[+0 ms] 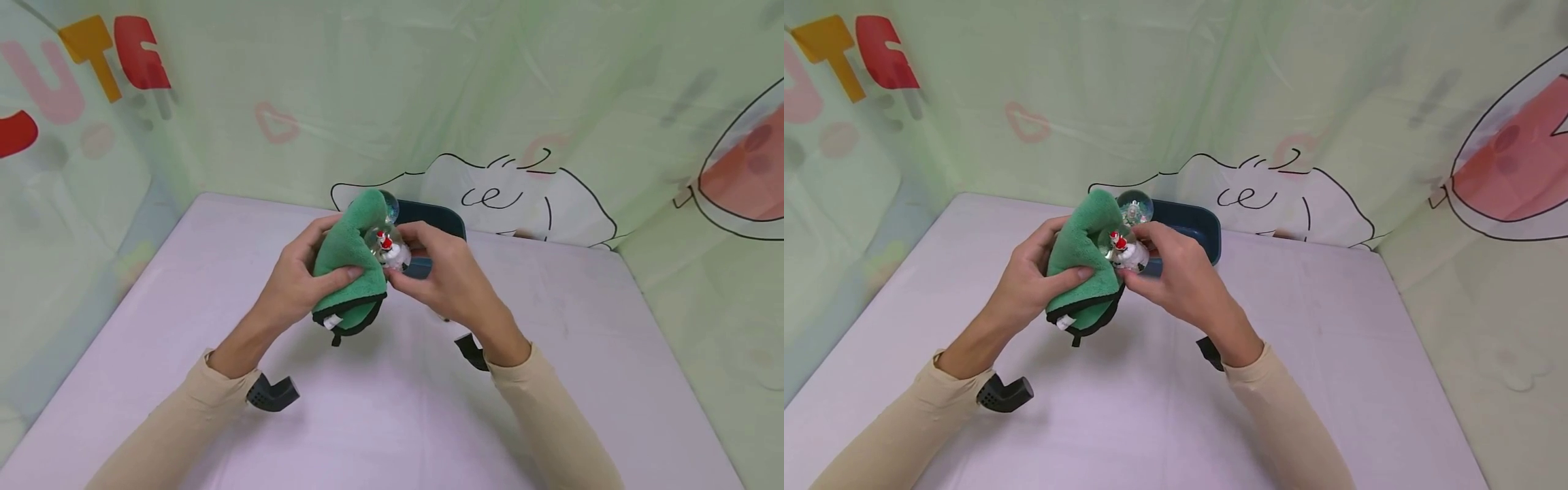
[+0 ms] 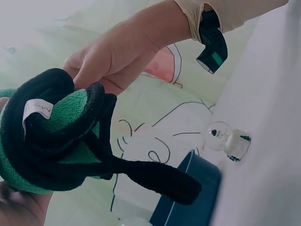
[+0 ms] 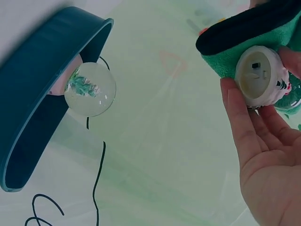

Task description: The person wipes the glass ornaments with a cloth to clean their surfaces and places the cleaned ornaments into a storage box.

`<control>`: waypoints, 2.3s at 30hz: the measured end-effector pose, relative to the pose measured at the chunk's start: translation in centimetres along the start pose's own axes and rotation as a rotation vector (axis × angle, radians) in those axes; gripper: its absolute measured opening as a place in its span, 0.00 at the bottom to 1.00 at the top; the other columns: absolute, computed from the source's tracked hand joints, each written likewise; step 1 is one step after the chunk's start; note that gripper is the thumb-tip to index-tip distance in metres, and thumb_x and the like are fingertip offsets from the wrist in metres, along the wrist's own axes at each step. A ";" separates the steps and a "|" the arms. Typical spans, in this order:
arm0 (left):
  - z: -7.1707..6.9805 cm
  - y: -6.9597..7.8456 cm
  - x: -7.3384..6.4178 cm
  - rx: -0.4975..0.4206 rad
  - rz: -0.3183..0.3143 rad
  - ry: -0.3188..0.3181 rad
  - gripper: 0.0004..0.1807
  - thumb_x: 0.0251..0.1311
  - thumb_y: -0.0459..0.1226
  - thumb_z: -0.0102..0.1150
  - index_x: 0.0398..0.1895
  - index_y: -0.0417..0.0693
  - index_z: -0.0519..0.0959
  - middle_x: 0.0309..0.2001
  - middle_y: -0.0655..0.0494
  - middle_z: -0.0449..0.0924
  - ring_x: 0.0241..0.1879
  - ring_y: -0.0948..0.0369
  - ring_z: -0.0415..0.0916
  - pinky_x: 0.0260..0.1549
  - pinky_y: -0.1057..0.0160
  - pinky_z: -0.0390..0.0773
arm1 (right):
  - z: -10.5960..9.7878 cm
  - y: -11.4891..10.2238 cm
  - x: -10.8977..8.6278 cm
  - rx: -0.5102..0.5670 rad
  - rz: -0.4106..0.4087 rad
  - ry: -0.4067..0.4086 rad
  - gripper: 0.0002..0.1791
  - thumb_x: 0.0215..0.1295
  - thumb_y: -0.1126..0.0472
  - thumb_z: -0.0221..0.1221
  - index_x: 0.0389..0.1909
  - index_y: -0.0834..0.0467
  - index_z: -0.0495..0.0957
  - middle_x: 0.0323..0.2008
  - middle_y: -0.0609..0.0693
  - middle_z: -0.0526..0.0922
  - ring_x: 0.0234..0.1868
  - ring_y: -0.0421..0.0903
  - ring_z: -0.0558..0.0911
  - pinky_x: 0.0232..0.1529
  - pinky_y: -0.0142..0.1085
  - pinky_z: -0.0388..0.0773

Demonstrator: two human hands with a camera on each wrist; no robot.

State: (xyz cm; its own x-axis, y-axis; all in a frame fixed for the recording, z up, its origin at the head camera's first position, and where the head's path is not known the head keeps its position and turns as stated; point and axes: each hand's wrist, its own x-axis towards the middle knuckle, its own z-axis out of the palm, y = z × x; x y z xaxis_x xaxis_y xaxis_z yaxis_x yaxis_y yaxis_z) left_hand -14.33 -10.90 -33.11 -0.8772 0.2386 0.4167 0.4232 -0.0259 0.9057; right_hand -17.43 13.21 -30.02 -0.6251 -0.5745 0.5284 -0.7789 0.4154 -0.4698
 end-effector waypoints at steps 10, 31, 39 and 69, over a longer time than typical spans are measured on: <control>0.1 -0.2 0.1 0.008 -0.006 0.025 0.34 0.61 0.29 0.68 0.70 0.54 0.70 0.57 0.52 0.79 0.54 0.52 0.78 0.51 0.55 0.80 | -0.2 -0.3 0.3 -0.052 0.048 0.015 0.24 0.56 0.59 0.75 0.52 0.63 0.82 0.46 0.50 0.81 0.45 0.43 0.81 0.50 0.35 0.83; 0.6 -0.3 0.1 0.051 -0.054 0.028 0.34 0.61 0.32 0.69 0.70 0.57 0.69 0.57 0.54 0.79 0.53 0.55 0.78 0.51 0.53 0.79 | -0.4 -0.7 0.8 -0.054 0.208 -0.007 0.25 0.61 0.59 0.69 0.59 0.57 0.78 0.42 0.49 0.85 0.42 0.45 0.82 0.47 0.40 0.83; 0.2 -0.3 0.0 0.011 -0.114 0.014 0.36 0.62 0.34 0.68 0.72 0.61 0.66 0.59 0.52 0.78 0.55 0.53 0.79 0.52 0.52 0.80 | -0.7 -0.3 1.0 0.002 0.237 -0.034 0.25 0.58 0.59 0.73 0.55 0.58 0.78 0.43 0.48 0.84 0.41 0.44 0.83 0.47 0.39 0.83; -4.0 -0.7 -2.7 0.006 -0.275 0.021 0.36 0.64 0.32 0.66 0.73 0.59 0.64 0.62 0.46 0.73 0.59 0.50 0.74 0.53 0.61 0.79 | -3.2 9.1 4.3 0.140 0.504 -0.284 0.26 0.62 0.58 0.71 0.59 0.56 0.73 0.52 0.49 0.80 0.46 0.47 0.84 0.46 0.41 0.78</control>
State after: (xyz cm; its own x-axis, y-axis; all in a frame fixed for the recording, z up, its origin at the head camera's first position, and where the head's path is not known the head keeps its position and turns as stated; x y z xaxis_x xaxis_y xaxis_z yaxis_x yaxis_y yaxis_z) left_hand -13.15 -15.43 -34.54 -0.9637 0.2156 0.1572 0.1702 0.0429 0.9845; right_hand -27.31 16.75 -29.79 -0.8633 -0.5045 0.0150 -0.3631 0.6003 -0.7126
